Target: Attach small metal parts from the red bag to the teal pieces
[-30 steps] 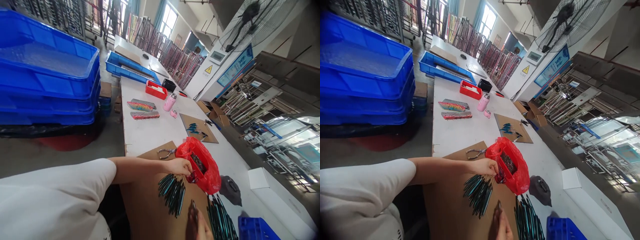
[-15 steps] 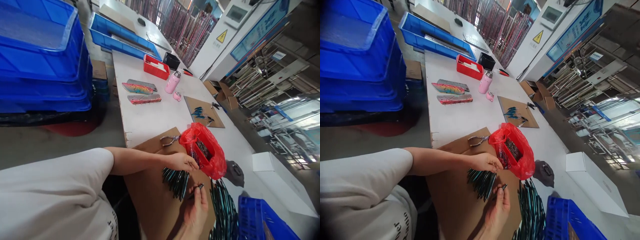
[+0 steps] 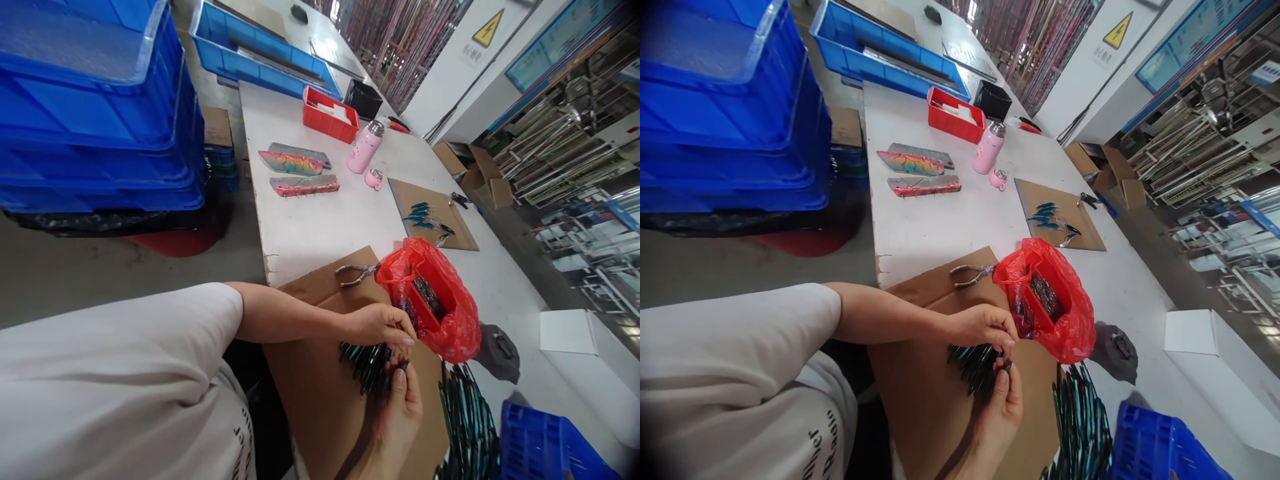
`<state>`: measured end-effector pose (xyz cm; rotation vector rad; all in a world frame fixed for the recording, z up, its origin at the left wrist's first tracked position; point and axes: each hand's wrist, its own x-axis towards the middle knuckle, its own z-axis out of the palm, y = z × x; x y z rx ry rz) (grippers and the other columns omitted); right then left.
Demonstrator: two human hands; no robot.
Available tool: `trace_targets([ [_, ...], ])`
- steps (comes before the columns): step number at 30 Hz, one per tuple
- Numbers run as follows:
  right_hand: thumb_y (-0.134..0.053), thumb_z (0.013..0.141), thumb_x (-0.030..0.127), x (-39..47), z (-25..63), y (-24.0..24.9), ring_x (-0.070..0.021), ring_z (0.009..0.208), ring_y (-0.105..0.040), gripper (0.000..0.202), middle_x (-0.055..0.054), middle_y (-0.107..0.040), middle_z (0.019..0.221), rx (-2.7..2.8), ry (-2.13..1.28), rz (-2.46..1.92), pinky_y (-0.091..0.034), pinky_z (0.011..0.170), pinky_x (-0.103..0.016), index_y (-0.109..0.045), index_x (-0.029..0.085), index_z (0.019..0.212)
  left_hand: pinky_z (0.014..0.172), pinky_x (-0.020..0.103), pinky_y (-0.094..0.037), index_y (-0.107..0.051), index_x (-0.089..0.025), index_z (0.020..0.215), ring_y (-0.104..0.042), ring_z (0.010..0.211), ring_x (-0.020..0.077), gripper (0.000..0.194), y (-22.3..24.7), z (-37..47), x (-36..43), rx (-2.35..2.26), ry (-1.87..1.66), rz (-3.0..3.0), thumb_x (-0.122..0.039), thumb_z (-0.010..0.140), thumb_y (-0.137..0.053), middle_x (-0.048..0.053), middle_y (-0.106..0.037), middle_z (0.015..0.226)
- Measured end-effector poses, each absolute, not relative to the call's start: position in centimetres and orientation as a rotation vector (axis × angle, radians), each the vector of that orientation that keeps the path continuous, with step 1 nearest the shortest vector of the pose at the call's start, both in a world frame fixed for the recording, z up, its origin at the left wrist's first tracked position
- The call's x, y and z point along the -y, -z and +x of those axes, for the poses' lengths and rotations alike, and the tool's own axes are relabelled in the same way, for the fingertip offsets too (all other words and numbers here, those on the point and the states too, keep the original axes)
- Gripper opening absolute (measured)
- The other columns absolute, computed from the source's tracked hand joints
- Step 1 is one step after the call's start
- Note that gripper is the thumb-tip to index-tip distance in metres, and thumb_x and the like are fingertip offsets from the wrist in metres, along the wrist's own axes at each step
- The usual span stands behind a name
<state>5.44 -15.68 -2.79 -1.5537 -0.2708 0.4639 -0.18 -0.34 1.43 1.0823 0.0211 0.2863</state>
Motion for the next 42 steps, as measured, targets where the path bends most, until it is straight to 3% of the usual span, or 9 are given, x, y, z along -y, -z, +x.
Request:
trace_targets([
  [15, -0.060, 0.067, 0.037, 15.55, 5.41, 3.21, -0.0159, 0.091, -0.058, 0.040, -0.004, -0.063, 0.099, 0.317, -0.426, -1.623, -0.041, 0.088, -0.033, -0.059, 0.021, 0.104, 0.059, 0.021, -0.044, -0.052, -0.012, 0.080, -0.055, 0.060, 0.0071, 0.035, -1.87, -0.26, 0.41, -0.054, -0.311, 1.148, -0.045, 0.068, -0.060, -0.001, -0.057, 0.064],
  [42, -0.060, 0.068, 0.036, 15.38, 4.98, 2.40, -0.0131, 0.089, -0.057, 0.036, 0.000, -0.064, 0.099, 0.344, -0.436, -1.630, -0.040, 0.089, -0.029, -0.061, 0.023, 0.101, 0.059, 0.021, -0.045, -0.052, -0.013, 0.079, -0.056, 0.058, 0.0074, 0.025, -1.91, -0.27, 0.26, -0.071, -0.286, 1.169, -0.035, 0.071, -0.060, -0.001, -0.057, 0.063],
])
